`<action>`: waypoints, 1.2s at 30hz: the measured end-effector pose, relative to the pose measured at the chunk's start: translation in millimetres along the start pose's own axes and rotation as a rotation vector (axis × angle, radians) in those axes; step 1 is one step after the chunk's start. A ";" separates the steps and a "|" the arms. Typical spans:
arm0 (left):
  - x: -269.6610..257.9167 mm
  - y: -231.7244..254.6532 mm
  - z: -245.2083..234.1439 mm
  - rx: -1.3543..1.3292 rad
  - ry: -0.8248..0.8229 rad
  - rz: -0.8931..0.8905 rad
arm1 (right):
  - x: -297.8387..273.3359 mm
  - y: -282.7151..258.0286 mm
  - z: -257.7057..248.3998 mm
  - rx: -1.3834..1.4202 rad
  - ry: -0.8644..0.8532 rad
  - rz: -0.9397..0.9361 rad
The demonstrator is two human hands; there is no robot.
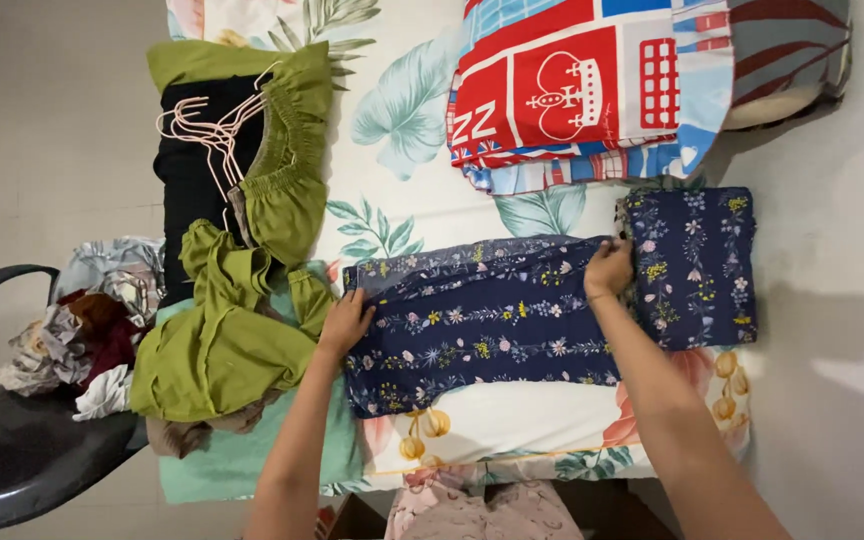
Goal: The person is folding various items of laundry on a bed.
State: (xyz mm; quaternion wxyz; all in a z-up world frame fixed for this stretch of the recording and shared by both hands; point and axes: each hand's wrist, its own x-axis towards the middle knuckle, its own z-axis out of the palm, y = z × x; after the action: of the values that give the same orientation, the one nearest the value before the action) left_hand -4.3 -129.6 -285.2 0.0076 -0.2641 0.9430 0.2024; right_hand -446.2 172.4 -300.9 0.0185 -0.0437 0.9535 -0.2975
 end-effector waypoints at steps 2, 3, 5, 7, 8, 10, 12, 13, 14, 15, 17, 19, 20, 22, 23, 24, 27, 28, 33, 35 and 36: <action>2.3 1.8 0.7 -0.075 -0.002 -0.054 | -7.7 10.5 12.5 0.168 0.090 -0.134; 9.0 13.1 -2.0 -0.076 -0.001 -0.055 | -10.2 8.8 13.1 0.168 0.089 -0.136; 21.5 35.6 -6.8 0.016 -0.129 -0.126 | -15.7 5.9 14.4 -0.038 0.090 -0.172; 41.0 48.2 10.9 -0.021 -0.089 -0.190 | -8.1 18.3 23.6 -0.001 0.113 -0.165; 51.1 54.6 19.9 -0.058 -0.050 -0.252 | -4.7 25.3 28.0 0.037 0.137 -0.155; 71.1 59.0 43.0 -0.305 0.019 -0.250 | -4.0 9.8 17.6 0.228 0.027 0.031; 86.5 65.8 55.5 -0.555 0.092 -0.246 | -2.5 5.0 14.1 0.417 -0.086 0.212; 92.5 70.3 56.8 -0.658 0.153 -0.212 | -0.8 8.1 16.1 0.494 -0.070 0.209; 98.7 75.1 58.0 -0.761 0.215 -0.177 | 1.2 11.2 17.8 0.570 -0.054 0.205; 103.1 76.7 50.8 -0.761 0.217 -0.174 | 2.4 15.0 21.1 0.572 -0.051 0.203; 109.6 79.8 36.9 -0.632 0.462 -0.166 | 2.9 23.9 28.1 0.594 -0.035 0.132; 112.7 74.1 39.8 -0.611 0.416 -0.157 | 0.7 25.4 31.0 0.502 0.008 0.069; 113.1 70.5 41.2 -0.591 0.369 -0.149 | -1.8 26.2 33.0 0.409 0.049 0.007; 116.9 70.3 41.9 -0.617 0.344 -0.166 | -3.7 25.5 32.8 0.478 0.032 0.023; 115.4 69.0 41.7 -0.643 0.316 -0.185 | -7.9 25.3 33.4 0.545 0.012 0.041; 116.6 69.3 39.7 -0.639 0.315 -0.189 | -18.2 12.7 23.2 0.547 0.007 0.043; 104.4 73.0 34.5 -0.618 0.190 -0.294 | -55.5 -15.7 -1.9 0.239 0.041 -0.166; 98.0 73.9 30.6 -0.567 0.208 -0.240 | -70.1 -21.3 -4.0 0.193 0.082 -0.333; 68.8 38.2 26.4 -0.412 0.204 -0.158 | -133.2 -76.3 -2.7 0.080 0.026 -0.623; 57.1 14.6 24.5 -0.225 -0.150 -0.280 | -160.4 -103.8 0.6 -0.107 -0.228 -0.951; 52.4 4.8 26.4 -0.224 -0.150 -0.286 | -172.5 -104.7 13.8 -0.103 -0.233 -0.953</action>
State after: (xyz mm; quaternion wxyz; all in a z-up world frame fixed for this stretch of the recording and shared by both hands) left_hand -54.3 -141.6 -314.0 0.0773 -0.3788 0.8643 0.3219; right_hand -266.0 95.1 -251.0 -0.0156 -0.5088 0.8325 -0.2186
